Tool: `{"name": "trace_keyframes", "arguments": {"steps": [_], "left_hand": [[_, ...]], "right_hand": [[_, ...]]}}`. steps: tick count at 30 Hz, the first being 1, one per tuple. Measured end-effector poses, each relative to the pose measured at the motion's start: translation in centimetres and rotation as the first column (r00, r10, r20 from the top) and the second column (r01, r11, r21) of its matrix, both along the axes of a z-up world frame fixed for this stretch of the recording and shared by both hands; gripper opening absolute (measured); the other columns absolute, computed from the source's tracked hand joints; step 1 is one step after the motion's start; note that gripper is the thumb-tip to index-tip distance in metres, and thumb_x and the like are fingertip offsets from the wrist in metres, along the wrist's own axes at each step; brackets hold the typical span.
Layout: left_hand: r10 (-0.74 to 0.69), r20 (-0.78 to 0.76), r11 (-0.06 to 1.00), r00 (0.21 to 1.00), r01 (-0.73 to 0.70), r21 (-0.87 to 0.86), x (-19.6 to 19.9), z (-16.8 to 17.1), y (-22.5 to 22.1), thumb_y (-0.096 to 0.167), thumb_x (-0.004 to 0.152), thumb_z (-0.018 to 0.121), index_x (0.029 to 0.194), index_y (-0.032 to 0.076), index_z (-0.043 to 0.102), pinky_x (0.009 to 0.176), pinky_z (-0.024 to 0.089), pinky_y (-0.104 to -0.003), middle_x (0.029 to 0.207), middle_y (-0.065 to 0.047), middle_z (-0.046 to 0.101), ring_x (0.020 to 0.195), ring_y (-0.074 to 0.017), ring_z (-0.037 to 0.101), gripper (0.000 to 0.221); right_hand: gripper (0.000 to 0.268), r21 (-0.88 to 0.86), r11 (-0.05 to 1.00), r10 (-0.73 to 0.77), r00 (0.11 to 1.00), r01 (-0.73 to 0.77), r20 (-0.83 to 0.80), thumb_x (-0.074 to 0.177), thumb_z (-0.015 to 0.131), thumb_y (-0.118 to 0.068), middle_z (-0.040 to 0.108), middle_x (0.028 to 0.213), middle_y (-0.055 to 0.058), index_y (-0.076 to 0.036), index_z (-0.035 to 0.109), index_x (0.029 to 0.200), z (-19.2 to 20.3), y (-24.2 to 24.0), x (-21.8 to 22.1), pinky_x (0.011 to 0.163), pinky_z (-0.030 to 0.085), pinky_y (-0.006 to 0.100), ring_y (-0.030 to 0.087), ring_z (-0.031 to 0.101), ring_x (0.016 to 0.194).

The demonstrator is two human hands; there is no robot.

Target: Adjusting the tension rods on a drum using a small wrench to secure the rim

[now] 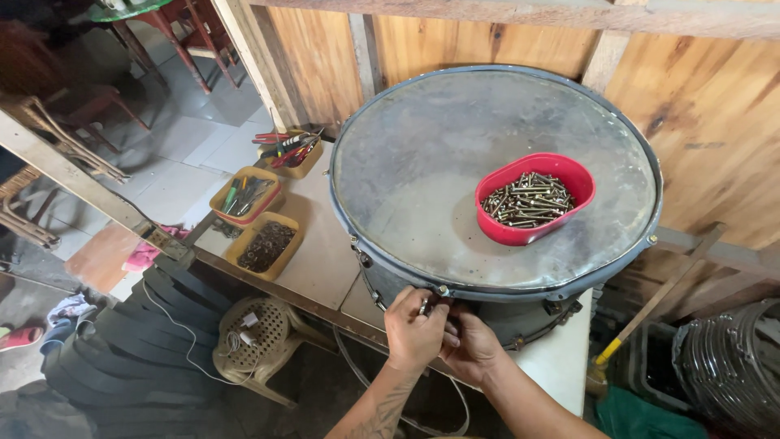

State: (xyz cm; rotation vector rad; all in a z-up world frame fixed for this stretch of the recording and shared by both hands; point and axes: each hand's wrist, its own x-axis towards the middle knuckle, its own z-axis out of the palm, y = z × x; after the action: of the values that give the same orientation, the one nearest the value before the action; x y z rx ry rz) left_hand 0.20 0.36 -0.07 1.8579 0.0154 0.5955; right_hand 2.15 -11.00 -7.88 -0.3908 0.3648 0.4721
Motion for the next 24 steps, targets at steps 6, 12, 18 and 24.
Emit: {"name": "trace_keyframes", "arguments": {"steps": [6,12,18,24], "left_hand": [[0.003,0.139,0.998,0.99,-0.012,0.067,-0.7,0.3,-0.3,0.017,0.08,0.073,0.088,0.011,0.075,0.062,0.054,-0.033,0.078,-0.003,0.065,0.065,-0.0199,0.067,0.011],[0.001,0.03,1.0,1.0,-0.001,0.007,-0.2,0.4,-0.3,0.013,0.076,0.078,0.078,0.01,0.073,0.06,0.051,-0.031,0.076,-0.001,0.064,0.065,-0.0163,0.065,0.006],[-0.004,0.147,0.999,0.989,-0.002,0.041,-0.7,0.6,-0.4,0.012,0.08,0.073,0.082,0.009,0.074,0.056,0.05,-0.032,0.071,-0.001,0.058,0.059,-0.0158,0.06,0.004],[0.031,-0.088,0.998,0.996,-0.026,0.057,0.0,-0.6,-0.2,0.021,0.073,0.076,0.081,0.012,0.073,0.068,0.052,-0.034,0.081,0.0,0.068,0.072,-0.0187,0.068,0.013]], "right_hand": [[0.034,-0.077,0.996,0.044,0.999,-0.045,-0.017,0.099,0.06,-0.023,0.033,0.051,-0.005,-0.02,0.046,0.068,-2.4,-0.4,0.2,0.04,0.022,0.019,0.006,0.026,0.04],[0.019,-0.041,0.999,-0.029,1.0,0.029,0.003,0.1,0.054,-0.01,0.023,0.057,-0.008,-0.018,0.051,0.083,0.0,0.2,-0.1,0.035,0.017,0.016,0.002,0.016,0.044],[0.021,-0.096,0.995,-0.003,1.0,0.001,-0.011,0.095,0.054,-0.011,0.031,0.056,-0.006,-0.016,0.049,0.075,-2.3,0.1,0.3,0.038,0.021,0.016,0.003,0.024,0.043],[0.023,-0.121,0.989,-0.088,0.994,0.08,-0.062,0.094,0.054,-0.006,0.028,0.053,-0.004,-0.014,0.047,0.074,-1.0,0.6,-0.1,0.035,0.018,0.017,0.005,0.021,0.04]]}}
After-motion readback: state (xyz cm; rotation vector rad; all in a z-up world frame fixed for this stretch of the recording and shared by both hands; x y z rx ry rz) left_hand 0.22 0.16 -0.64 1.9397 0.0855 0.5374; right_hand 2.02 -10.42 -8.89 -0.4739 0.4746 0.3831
